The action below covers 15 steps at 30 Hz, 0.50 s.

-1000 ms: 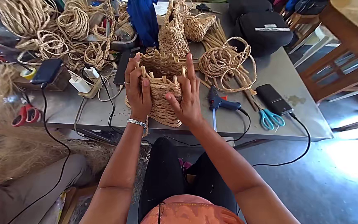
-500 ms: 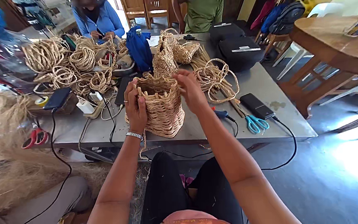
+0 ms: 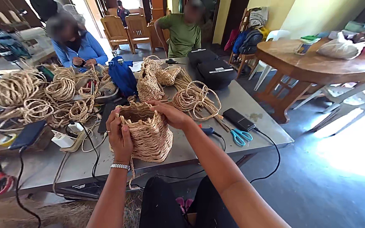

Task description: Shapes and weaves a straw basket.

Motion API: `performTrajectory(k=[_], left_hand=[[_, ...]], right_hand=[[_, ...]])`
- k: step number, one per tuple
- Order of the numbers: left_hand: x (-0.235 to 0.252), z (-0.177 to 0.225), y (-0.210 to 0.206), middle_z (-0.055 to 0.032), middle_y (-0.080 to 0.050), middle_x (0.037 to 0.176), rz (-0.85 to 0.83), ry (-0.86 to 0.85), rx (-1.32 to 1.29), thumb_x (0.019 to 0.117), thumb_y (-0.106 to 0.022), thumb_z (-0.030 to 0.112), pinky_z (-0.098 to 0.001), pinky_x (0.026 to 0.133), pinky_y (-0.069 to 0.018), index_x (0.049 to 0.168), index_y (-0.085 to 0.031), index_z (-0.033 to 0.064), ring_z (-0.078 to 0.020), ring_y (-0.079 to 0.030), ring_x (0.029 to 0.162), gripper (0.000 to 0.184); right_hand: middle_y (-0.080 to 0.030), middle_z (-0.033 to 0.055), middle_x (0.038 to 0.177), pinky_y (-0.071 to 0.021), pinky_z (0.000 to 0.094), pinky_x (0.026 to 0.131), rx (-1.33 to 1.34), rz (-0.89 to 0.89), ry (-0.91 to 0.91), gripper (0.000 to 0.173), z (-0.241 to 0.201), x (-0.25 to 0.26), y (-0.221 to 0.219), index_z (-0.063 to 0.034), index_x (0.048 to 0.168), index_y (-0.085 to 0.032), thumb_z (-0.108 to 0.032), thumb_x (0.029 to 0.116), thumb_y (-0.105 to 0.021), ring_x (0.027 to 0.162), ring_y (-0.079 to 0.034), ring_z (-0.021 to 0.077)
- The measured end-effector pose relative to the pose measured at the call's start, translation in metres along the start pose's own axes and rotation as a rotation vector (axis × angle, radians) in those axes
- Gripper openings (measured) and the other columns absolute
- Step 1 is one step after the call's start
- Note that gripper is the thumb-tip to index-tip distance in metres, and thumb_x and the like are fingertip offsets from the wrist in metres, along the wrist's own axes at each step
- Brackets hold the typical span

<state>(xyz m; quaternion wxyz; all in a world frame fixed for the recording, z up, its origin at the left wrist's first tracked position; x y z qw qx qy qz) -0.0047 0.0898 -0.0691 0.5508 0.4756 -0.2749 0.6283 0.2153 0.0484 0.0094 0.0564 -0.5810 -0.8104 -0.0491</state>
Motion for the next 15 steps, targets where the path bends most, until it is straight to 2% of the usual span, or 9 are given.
performTrajectory(k=[4, 9, 11, 15], left_hand=[[-0.001, -0.003, 0.0, -0.0168, -0.044, 0.156, 0.005, 0.01, -0.013, 0.1103, -0.034, 0.04, -0.0501, 0.124, -0.0267, 0.128, -0.057, 0.002, -0.0302, -0.033, 0.151, 0.047], [-0.003, -0.003, 0.0, -0.0171, -0.043, 0.157, 0.013, 0.015, -0.003, 0.1101, -0.034, 0.042, -0.0493, 0.124, -0.0271, 0.125, -0.057, 0.002, -0.0303, -0.033, 0.151, 0.049], [-0.002, -0.001, 0.001, -0.0175, -0.044, 0.156, 0.014, 0.021, -0.001, 0.1102, -0.034, 0.042, -0.049, 0.124, -0.0283, 0.124, -0.058, 0.0015, -0.0298, -0.034, 0.151, 0.049], [-0.002, 0.001, 0.0, -0.0177, -0.044, 0.155, 0.019, 0.01, -0.012, 0.1099, -0.035, 0.043, -0.0479, 0.123, -0.0295, 0.122, -0.057, 0.0011, -0.0288, -0.035, 0.15, 0.049]], right_hand=[[-0.063, 0.0102, 0.133, -0.0544, 0.0422, 0.09, 0.035, -0.014, -0.007, 0.049, 0.012, -0.001, 0.002, -0.0236, 0.15, -0.05, -0.04, 0.1034, -0.044, 0.109, -0.065, 0.0195], [-0.061, 0.0072, 0.138, -0.0539, 0.0407, 0.091, 0.014, -0.037, 0.0, 0.048, 0.016, -0.001, 0.001, -0.0264, 0.15, -0.049, -0.033, 0.1028, -0.044, 0.111, -0.064, 0.0178], [-0.06, 0.0088, 0.139, -0.0537, 0.041, 0.091, -0.006, -0.024, -0.004, 0.048, 0.014, -0.002, 0.0, -0.0249, 0.152, -0.046, -0.03, 0.1045, -0.044, 0.11, -0.064, 0.0182], [-0.062, 0.007, 0.136, -0.0553, 0.0404, 0.09, -0.024, -0.029, 0.03, 0.049, 0.022, -0.001, 0.002, -0.0248, 0.152, -0.046, -0.032, 0.1034, -0.045, 0.109, -0.065, 0.0166]])
Point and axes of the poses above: each hand's wrist, its own x-axis towards the middle knuckle, its own y-axis out of the back of the hand, z = x × y, the point moved 1 cm from there along x, towards the middle knuckle
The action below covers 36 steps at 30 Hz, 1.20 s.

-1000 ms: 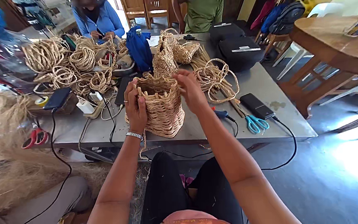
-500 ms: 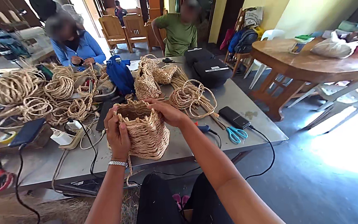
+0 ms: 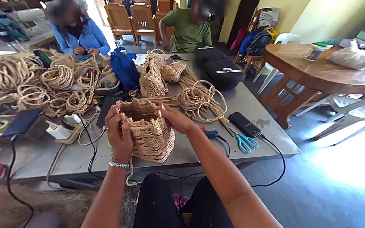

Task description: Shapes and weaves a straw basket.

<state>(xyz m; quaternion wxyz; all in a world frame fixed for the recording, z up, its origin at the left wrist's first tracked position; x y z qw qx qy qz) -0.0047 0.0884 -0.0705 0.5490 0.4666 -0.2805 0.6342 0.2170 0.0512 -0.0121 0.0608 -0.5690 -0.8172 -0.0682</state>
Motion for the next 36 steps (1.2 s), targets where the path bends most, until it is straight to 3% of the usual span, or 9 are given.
performTrajectory(k=[6, 9, 14, 20, 23, 25, 29, 32, 36], left_hand=[[0.001, 0.004, 0.002, -0.0177, -0.045, 0.154, 0.0, -0.001, 0.007, 0.109, -0.034, 0.046, -0.0477, 0.124, -0.0293, 0.125, -0.059, 0.001, -0.0303, -0.034, 0.15, 0.054], [0.0, 0.007, 0.003, -0.0177, -0.044, 0.155, -0.023, 0.017, 0.03, 0.1092, -0.033, 0.046, -0.0488, 0.123, -0.0306, 0.124, -0.061, 0.0024, -0.0311, -0.035, 0.15, 0.054], [-0.001, 0.004, 0.003, -0.0167, -0.044, 0.156, -0.034, 0.038, 0.011, 0.1085, -0.034, 0.048, -0.0501, 0.123, -0.031, 0.124, -0.062, 0.0037, -0.0317, -0.034, 0.15, 0.054], [-0.001, 0.005, 0.002, -0.0175, -0.044, 0.155, -0.035, 0.04, 0.017, 0.1088, -0.034, 0.047, -0.0498, 0.123, -0.0314, 0.121, -0.061, 0.0031, -0.0317, -0.035, 0.149, 0.053], [0.001, 0.007, 0.003, -0.0174, -0.044, 0.155, -0.035, 0.045, 0.005, 0.1087, -0.034, 0.047, -0.0504, 0.123, -0.0302, 0.121, -0.061, 0.0032, -0.0325, -0.034, 0.15, 0.053], [0.002, 0.007, 0.003, -0.017, -0.045, 0.154, -0.038, 0.046, 0.01, 0.1086, -0.034, 0.047, -0.0501, 0.123, -0.0294, 0.12, -0.06, 0.0037, -0.0322, -0.034, 0.15, 0.053], [0.001, 0.008, 0.002, -0.0173, -0.045, 0.155, -0.034, 0.038, 0.037, 0.109, -0.032, 0.047, -0.0484, 0.124, -0.0287, 0.122, -0.06, 0.0028, -0.0314, -0.033, 0.151, 0.054], [0.001, 0.008, 0.003, -0.0168, -0.045, 0.155, -0.028, 0.045, 0.037, 0.109, -0.032, 0.047, -0.0492, 0.124, -0.0294, 0.119, -0.061, 0.0031, -0.0313, -0.034, 0.15, 0.053], [0.0, 0.005, 0.002, -0.0167, -0.045, 0.155, -0.015, 0.038, 0.05, 0.1087, -0.033, 0.046, -0.0497, 0.123, -0.0304, 0.12, -0.062, 0.0027, -0.0318, -0.034, 0.15, 0.053]], right_hand=[[-0.052, 0.0073, 0.149, -0.0559, 0.0397, 0.096, 0.054, -0.016, 0.15, 0.05, -0.008, 0.009, -0.004, -0.0143, 0.155, -0.037, -0.013, 0.1053, -0.039, 0.122, -0.061, 0.0179], [-0.053, 0.0068, 0.149, -0.0497, 0.0403, 0.107, 0.086, -0.017, 0.233, 0.032, -0.003, 0.015, 0.002, -0.012, 0.136, -0.05, -0.024, 0.1078, -0.039, 0.134, -0.053, 0.0194], [-0.047, 0.0113, 0.157, -0.0424, 0.0471, 0.115, 0.109, 0.049, 0.305, 0.062, 0.008, 0.024, 0.004, -0.0068, 0.116, -0.065, -0.051, 0.1084, -0.022, 0.147, -0.042, 0.0262], [-0.052, 0.0167, 0.151, -0.0389, 0.0462, 0.118, 0.072, 0.113, 0.366, 0.07, 0.014, 0.019, 0.0, -0.0034, 0.097, -0.063, -0.05, 0.11, -0.013, 0.146, -0.042, 0.0279], [-0.069, -0.0022, 0.125, -0.0527, 0.028, 0.096, 0.018, 0.254, 0.353, 0.061, 0.017, 0.017, -0.006, -0.0163, 0.093, -0.06, -0.049, 0.1108, -0.012, 0.117, -0.062, 0.0049], [-0.068, -0.0065, 0.108, -0.0532, 0.0231, 0.087, -0.009, 0.315, 0.369, 0.059, 0.021, 0.016, -0.01, -0.0171, 0.092, -0.06, -0.047, 0.1113, -0.013, 0.102, -0.062, -0.0006], [-0.067, 0.0003, 0.117, -0.0469, 0.029, 0.104, -0.075, 0.326, 0.375, 0.06, 0.021, 0.011, -0.015, -0.0095, 0.097, -0.061, -0.045, 0.1119, -0.016, 0.12, -0.057, 0.0043], [-0.065, -0.007, 0.106, -0.0533, 0.0266, 0.088, -0.014, 0.291, 0.259, 0.061, 0.015, 0.011, -0.012, -0.0166, 0.098, -0.062, -0.052, 0.1096, -0.013, 0.101, -0.061, 0.0008], [-0.062, 0.0036, 0.141, -0.053, 0.0416, 0.101, 0.193, 0.116, 0.2, 0.079, -0.002, 0.019, 0.002, -0.0137, 0.128, -0.059, -0.061, 0.1046, 0.0, 0.125, -0.061, 0.0176]])
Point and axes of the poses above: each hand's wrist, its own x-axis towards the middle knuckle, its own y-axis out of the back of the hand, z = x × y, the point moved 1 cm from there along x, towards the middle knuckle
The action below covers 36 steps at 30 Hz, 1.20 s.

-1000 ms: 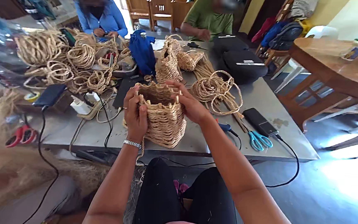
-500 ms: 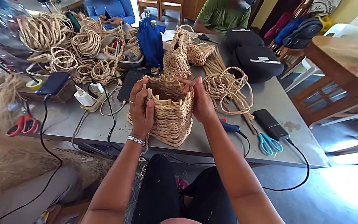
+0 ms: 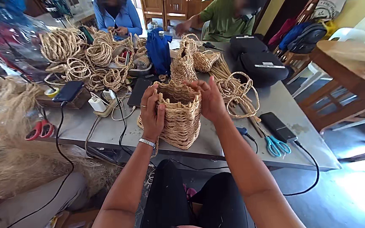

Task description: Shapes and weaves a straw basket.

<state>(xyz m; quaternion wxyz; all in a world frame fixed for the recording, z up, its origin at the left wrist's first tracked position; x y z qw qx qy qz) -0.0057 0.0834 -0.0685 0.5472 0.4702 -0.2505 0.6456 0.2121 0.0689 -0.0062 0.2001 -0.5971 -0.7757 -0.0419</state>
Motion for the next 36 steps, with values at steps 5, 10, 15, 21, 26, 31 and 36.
performTrajectory(k=[5, 10, 15, 21, 26, 31, 36], left_hand=[[-0.001, -0.001, 0.0, -0.0165, -0.045, 0.156, -0.001, -0.009, 0.007, 0.109, -0.034, 0.042, -0.0491, 0.124, -0.0297, 0.122, -0.062, 0.0031, -0.0313, -0.034, 0.151, 0.05], [-0.002, -0.001, 0.0, -0.0153, -0.045, 0.156, 0.004, -0.007, 0.014, 0.1092, -0.034, 0.042, -0.0501, 0.124, -0.0277, 0.121, -0.062, 0.0047, -0.0315, -0.033, 0.151, 0.048], [-0.001, -0.001, 0.001, -0.0165, -0.045, 0.156, -0.006, -0.015, -0.001, 0.1093, -0.034, 0.043, -0.0502, 0.124, -0.0286, 0.12, -0.062, 0.0038, -0.0317, -0.033, 0.151, 0.049], [-0.001, -0.001, 0.0, -0.0173, -0.047, 0.154, 0.009, -0.007, 0.0, 0.1091, -0.034, 0.044, -0.0504, 0.123, -0.0304, 0.12, -0.063, 0.0027, -0.0319, -0.035, 0.15, 0.051], [-0.001, -0.004, -0.002, -0.0179, -0.05, 0.151, 0.047, -0.04, -0.02, 0.1095, -0.033, 0.044, -0.051, 0.124, -0.0293, 0.116, -0.064, 0.0024, -0.0333, -0.036, 0.149, 0.052], [0.0, 0.0, -0.001, -0.0159, -0.047, 0.155, 0.034, -0.026, 0.015, 0.109, -0.034, 0.043, -0.0505, 0.124, -0.0283, 0.12, -0.063, 0.0042, -0.0317, -0.035, 0.15, 0.05], [-0.004, 0.002, 0.001, -0.0155, -0.047, 0.155, 0.011, -0.009, 0.03, 0.1089, -0.033, 0.044, -0.0508, 0.123, -0.0279, 0.12, -0.064, 0.0055, -0.031, -0.035, 0.15, 0.051]], right_hand=[[-0.066, 0.0083, 0.132, -0.053, 0.0392, 0.098, -0.082, -0.081, -0.093, 0.084, -0.019, 0.035, -0.006, -0.0086, 0.119, -0.06, -0.06, 0.1038, 0.005, 0.119, -0.063, 0.0187], [-0.072, 0.0024, 0.117, -0.0579, 0.0345, 0.086, -0.071, -0.101, -0.17, 0.085, -0.011, 0.037, -0.011, -0.0146, 0.104, -0.064, -0.066, 0.1014, 0.003, 0.105, -0.069, 0.0128], [-0.074, -0.0002, 0.096, -0.06, 0.0355, 0.079, -0.135, -0.112, -0.121, 0.088, 0.001, 0.036, -0.005, -0.0152, 0.101, -0.065, -0.068, 0.1, 0.006, 0.089, -0.071, 0.0113], [-0.071, -0.0013, 0.09, -0.0594, 0.0343, 0.077, -0.284, -0.173, -0.187, 0.083, -0.003, 0.036, -0.002, -0.0146, 0.102, -0.064, -0.064, 0.1025, 0.003, 0.085, -0.069, 0.0098], [-0.071, -0.0001, 0.09, -0.0595, 0.0338, 0.076, -0.307, -0.173, -0.273, 0.077, -0.009, 0.032, -0.005, -0.0142, 0.106, -0.064, -0.062, 0.1051, -0.003, 0.085, -0.069, 0.0106], [-0.073, -0.0006, 0.106, -0.0598, 0.0335, 0.081, -0.141, -0.118, -0.214, 0.07, -0.009, 0.034, -0.007, -0.0158, 0.109, -0.064, -0.058, 0.1075, -0.009, 0.095, -0.07, 0.0108], [-0.065, 0.0037, 0.134, -0.0545, 0.0361, 0.097, -0.135, -0.192, -0.18, 0.071, -0.003, 0.052, -0.01, -0.0122, 0.121, -0.059, -0.056, 0.1078, -0.005, 0.12, -0.063, 0.0147]])
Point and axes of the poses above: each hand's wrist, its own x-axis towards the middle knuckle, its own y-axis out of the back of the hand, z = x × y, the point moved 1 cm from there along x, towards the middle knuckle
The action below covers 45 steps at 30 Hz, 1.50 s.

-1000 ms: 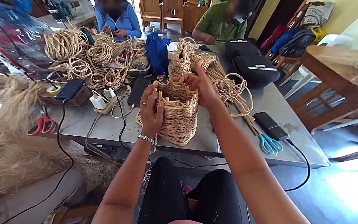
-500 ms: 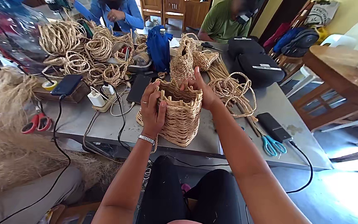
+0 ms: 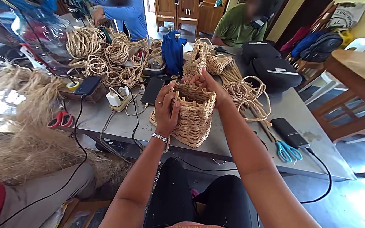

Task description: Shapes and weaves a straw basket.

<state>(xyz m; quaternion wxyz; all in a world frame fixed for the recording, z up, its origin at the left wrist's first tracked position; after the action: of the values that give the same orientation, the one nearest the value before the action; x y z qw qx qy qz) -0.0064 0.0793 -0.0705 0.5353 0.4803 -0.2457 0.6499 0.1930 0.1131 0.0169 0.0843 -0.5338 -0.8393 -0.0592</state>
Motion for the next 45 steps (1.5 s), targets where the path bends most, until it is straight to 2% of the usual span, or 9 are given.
performTrajectory(k=[8, 13, 23, 28, 31, 34, 40, 43, 45], left_hand=[[0.003, -0.004, -0.002, -0.0148, -0.047, 0.155, 0.009, -0.007, -0.006, 0.1087, -0.033, 0.045, -0.0509, 0.124, -0.0278, 0.119, -0.064, 0.005, -0.0318, -0.034, 0.15, 0.052], [0.004, -0.002, -0.003, -0.0154, -0.049, 0.154, 0.015, 0.011, -0.023, 0.1083, -0.034, 0.046, -0.0513, 0.124, -0.0287, 0.117, -0.065, 0.004, -0.0325, -0.036, 0.149, 0.053], [0.0, 0.004, 0.0, -0.0156, -0.048, 0.154, 0.004, 0.001, -0.011, 0.109, -0.031, 0.046, -0.0502, 0.124, -0.0284, 0.117, -0.063, 0.0044, -0.031, -0.036, 0.15, 0.052], [0.002, 0.001, -0.001, -0.0158, -0.048, 0.154, 0.02, -0.025, 0.012, 0.1086, -0.032, 0.043, -0.0502, 0.123, -0.0295, 0.119, -0.063, 0.0047, -0.0311, -0.037, 0.149, 0.05], [0.001, 0.0, -0.001, -0.0148, -0.048, 0.155, 0.011, -0.01, 0.009, 0.1086, -0.032, 0.044, -0.0494, 0.123, -0.029, 0.122, -0.063, 0.0049, -0.0299, -0.037, 0.149, 0.052], [0.002, 0.002, 0.0, -0.0142, -0.047, 0.155, -0.005, 0.011, -0.015, 0.1085, -0.033, 0.046, -0.0492, 0.123, -0.0277, 0.12, -0.064, 0.0052, -0.0298, -0.036, 0.15, 0.052], [0.0, 0.001, 0.0, -0.0131, -0.046, 0.156, -0.01, 0.014, -0.045, 0.1087, -0.033, 0.048, -0.0499, 0.124, -0.0276, 0.121, -0.063, 0.007, -0.0304, -0.034, 0.151, 0.052], [0.0, -0.001, 0.0, -0.0127, -0.046, 0.156, -0.018, 0.026, -0.045, 0.1086, -0.033, 0.047, -0.0498, 0.123, -0.0285, 0.121, -0.063, 0.0073, -0.0304, -0.034, 0.15, 0.051], [-0.001, -0.002, 0.0, -0.0128, -0.047, 0.155, -0.017, 0.025, -0.048, 0.1086, -0.033, 0.047, -0.0502, 0.123, -0.0286, 0.121, -0.063, 0.0074, -0.0305, -0.035, 0.15, 0.051]], right_hand=[[-0.063, 0.0095, 0.141, -0.0485, 0.0371, 0.109, -0.076, 0.006, 0.09, 0.081, 0.016, 0.006, 0.004, -0.0038, 0.118, -0.064, -0.053, 0.1077, -0.001, 0.132, -0.058, 0.018], [-0.065, 0.0123, 0.136, -0.0449, 0.0392, 0.114, -0.215, 0.001, 0.163, 0.071, 0.019, 0.007, 0.006, 0.0004, 0.114, -0.065, -0.04, 0.1113, -0.007, 0.131, -0.058, 0.0199], [-0.069, 0.005, 0.124, -0.0526, 0.0364, 0.103, -0.174, 0.025, 0.045, 0.065, 0.014, -0.006, 0.001, -0.0055, 0.116, -0.066, -0.041, 0.1125, -0.012, 0.117, -0.064, 0.0134], [-0.073, 0.0008, 0.117, -0.0576, 0.0295, 0.089, -0.177, 0.012, 0.011, 0.041, -0.016, -0.009, 0.011, -0.0078, 0.121, -0.068, -0.03, 0.1116, -0.035, 0.102, -0.069, 0.0086], [-0.071, 0.004, 0.115, -0.0572, 0.0324, 0.089, -0.365, -0.019, -0.047, 0.027, -0.047, 0.007, 0.01, -0.0052, 0.123, -0.065, -0.023, 0.1067, -0.053, 0.102, -0.069, 0.0125], [-0.071, 0.0091, 0.101, -0.057, 0.034, 0.081, -0.774, -0.094, -0.091, 0.025, -0.076, 0.026, -0.012, -0.0008, 0.114, -0.07, -0.021, 0.1003, -0.065, 0.086, -0.067, 0.014], [-0.072, 0.0138, 0.095, -0.0547, 0.0555, 0.082, -1.514, -0.285, -0.255, 0.02, -0.097, 0.071, -0.051, -0.0052, 0.099, -0.078, -0.022, 0.0897, -0.078, 0.084, -0.069, 0.0291], [-0.071, 0.0164, 0.094, -0.0516, 0.0601, 0.084, -1.643, -0.304, -0.324, 0.021, -0.096, 0.082, -0.06, -0.0037, 0.092, -0.078, -0.024, 0.0877, -0.079, 0.089, -0.068, 0.0329], [-0.072, 0.0143, 0.09, -0.0556, 0.0551, 0.079, -1.618, -0.317, -0.327, 0.02, -0.095, 0.082, -0.059, -0.0038, 0.09, -0.077, -0.024, 0.089, -0.078, 0.083, -0.07, 0.0297]])
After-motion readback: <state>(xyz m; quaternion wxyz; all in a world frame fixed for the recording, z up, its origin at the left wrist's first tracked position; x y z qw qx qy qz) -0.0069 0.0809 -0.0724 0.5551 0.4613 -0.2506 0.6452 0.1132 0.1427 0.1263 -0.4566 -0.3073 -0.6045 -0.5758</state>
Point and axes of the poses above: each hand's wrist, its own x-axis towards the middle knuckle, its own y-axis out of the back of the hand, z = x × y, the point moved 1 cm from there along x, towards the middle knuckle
